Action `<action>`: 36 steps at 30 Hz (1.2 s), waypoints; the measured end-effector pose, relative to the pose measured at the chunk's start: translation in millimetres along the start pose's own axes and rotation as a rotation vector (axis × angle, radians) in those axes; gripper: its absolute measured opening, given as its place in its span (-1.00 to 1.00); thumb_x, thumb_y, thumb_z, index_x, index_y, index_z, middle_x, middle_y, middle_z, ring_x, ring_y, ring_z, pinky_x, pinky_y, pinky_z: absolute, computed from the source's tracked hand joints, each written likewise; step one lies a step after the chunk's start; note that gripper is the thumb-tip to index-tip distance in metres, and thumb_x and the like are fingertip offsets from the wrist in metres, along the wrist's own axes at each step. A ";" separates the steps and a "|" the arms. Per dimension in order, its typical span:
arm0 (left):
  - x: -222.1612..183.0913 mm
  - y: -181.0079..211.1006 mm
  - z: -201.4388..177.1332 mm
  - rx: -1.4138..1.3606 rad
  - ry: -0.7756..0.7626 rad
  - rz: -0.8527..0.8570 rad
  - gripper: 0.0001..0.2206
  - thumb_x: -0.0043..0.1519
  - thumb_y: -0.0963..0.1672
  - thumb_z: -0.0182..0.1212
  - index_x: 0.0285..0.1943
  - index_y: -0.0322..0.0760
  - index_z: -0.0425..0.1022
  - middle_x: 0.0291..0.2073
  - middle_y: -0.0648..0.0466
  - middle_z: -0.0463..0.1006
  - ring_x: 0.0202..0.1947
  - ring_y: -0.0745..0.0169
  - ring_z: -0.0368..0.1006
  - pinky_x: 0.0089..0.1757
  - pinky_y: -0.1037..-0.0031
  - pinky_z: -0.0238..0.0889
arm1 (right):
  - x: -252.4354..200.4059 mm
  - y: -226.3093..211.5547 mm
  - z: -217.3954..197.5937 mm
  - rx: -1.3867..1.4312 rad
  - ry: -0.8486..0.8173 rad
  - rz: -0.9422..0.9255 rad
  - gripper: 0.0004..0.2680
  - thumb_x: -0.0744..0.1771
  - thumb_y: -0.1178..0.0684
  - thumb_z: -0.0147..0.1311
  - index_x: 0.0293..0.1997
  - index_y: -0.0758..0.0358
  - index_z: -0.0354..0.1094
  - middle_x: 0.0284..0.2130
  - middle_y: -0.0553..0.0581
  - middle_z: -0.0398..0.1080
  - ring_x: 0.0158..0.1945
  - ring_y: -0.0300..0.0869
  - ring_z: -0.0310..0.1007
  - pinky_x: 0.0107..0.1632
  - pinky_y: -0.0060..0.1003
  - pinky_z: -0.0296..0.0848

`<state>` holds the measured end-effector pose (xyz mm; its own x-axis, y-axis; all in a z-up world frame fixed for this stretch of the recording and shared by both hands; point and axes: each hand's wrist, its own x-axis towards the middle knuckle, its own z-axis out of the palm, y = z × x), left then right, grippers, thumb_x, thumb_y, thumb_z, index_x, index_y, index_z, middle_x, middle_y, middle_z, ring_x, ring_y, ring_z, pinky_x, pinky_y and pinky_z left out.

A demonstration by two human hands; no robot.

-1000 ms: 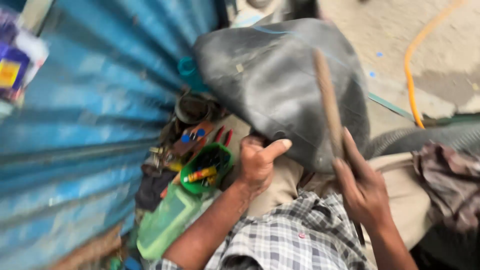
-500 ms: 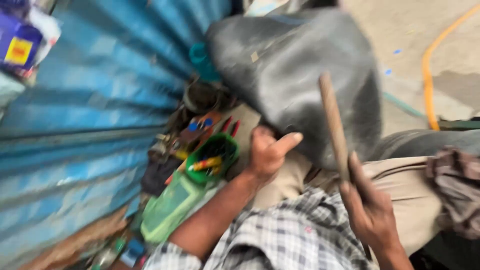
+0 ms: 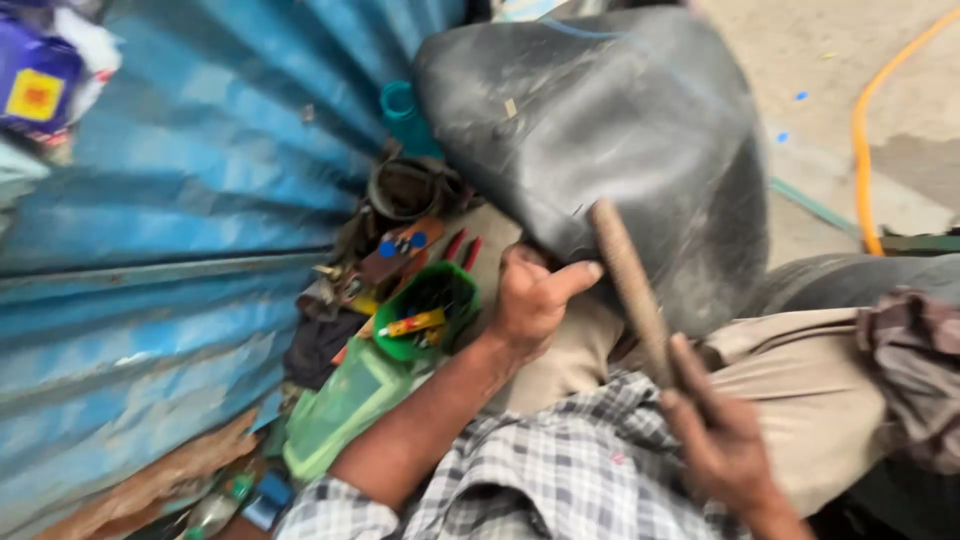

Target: The person is repairing a punctured inner tube by sanding the surface with a metal rod, applying adhesive, and then placing and pressing a rubber patch onto the puncture.

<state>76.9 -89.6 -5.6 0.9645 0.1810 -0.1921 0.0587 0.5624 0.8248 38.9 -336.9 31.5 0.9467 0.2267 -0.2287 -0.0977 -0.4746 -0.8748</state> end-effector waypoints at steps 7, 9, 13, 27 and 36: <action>3.7 32.3 35.4 -0.044 0.017 -0.100 -0.83 0.08 -0.33 0.27 -0.17 -0.39 0.61 -0.25 0.13 0.64 -0.23 0.34 0.53 -0.12 0.48 0.38 | 69.5 -68.5 -3.0 -0.129 0.045 -0.074 -0.57 0.38 0.11 0.06 0.47 0.23 0.20 -0.51 0.12 0.33 -0.48 -0.32 0.23 -0.35 -0.40 0.32; 7.7 40.5 39.4 -0.131 0.112 -0.076 -0.74 -0.01 -0.33 0.23 -0.16 -0.30 0.60 -0.23 0.16 0.66 -0.20 0.39 0.57 -0.07 0.53 0.42 | 58.7 -53.1 -10.8 -0.069 0.056 -0.196 -0.58 0.38 0.11 0.04 0.46 0.27 0.18 -0.39 0.08 0.39 -0.41 -0.36 0.25 -0.28 -0.45 0.35; -1.8 31.7 10.6 -0.114 0.023 -0.081 -0.82 0.11 -0.32 0.28 -0.11 -0.43 0.61 -0.20 0.11 0.64 -0.20 0.36 0.52 -0.09 0.48 0.39 | 0.6 1.3 -0.4 -0.038 -0.040 -0.078 -0.55 0.35 0.13 0.02 0.46 0.25 0.13 -0.56 0.07 0.39 -0.48 -0.35 0.32 -0.34 -0.43 0.35; 7.0 -5.2 0.0 -0.039 0.009 -0.021 -0.89 0.14 -0.31 0.33 -0.18 -0.44 0.62 -0.28 0.16 0.63 -0.30 0.40 0.48 -0.19 0.55 0.34 | 1.6 -6.5 4.5 -0.089 0.027 -0.021 -0.56 0.35 0.13 0.02 0.46 0.23 0.17 -0.65 0.11 0.28 -0.57 -0.32 0.20 -0.46 -0.35 0.29; 8.1 36.2 37.7 -0.080 -0.020 -0.030 -0.84 0.11 -0.29 0.30 -0.14 -0.44 0.60 -0.23 0.10 0.64 -0.23 0.34 0.53 -0.13 0.52 0.39 | 51.5 -74.6 10.2 -0.154 0.177 -0.233 -0.59 0.39 0.12 0.07 0.46 0.20 0.19 -0.64 0.20 0.20 -0.58 -0.24 0.18 -0.45 -0.30 0.28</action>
<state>96.5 -98.2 42.7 0.9677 0.1471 -0.2049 0.0680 0.6299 0.7737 91.8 -281.2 80.7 0.9782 0.1988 0.0594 0.1621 -0.5539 -0.8167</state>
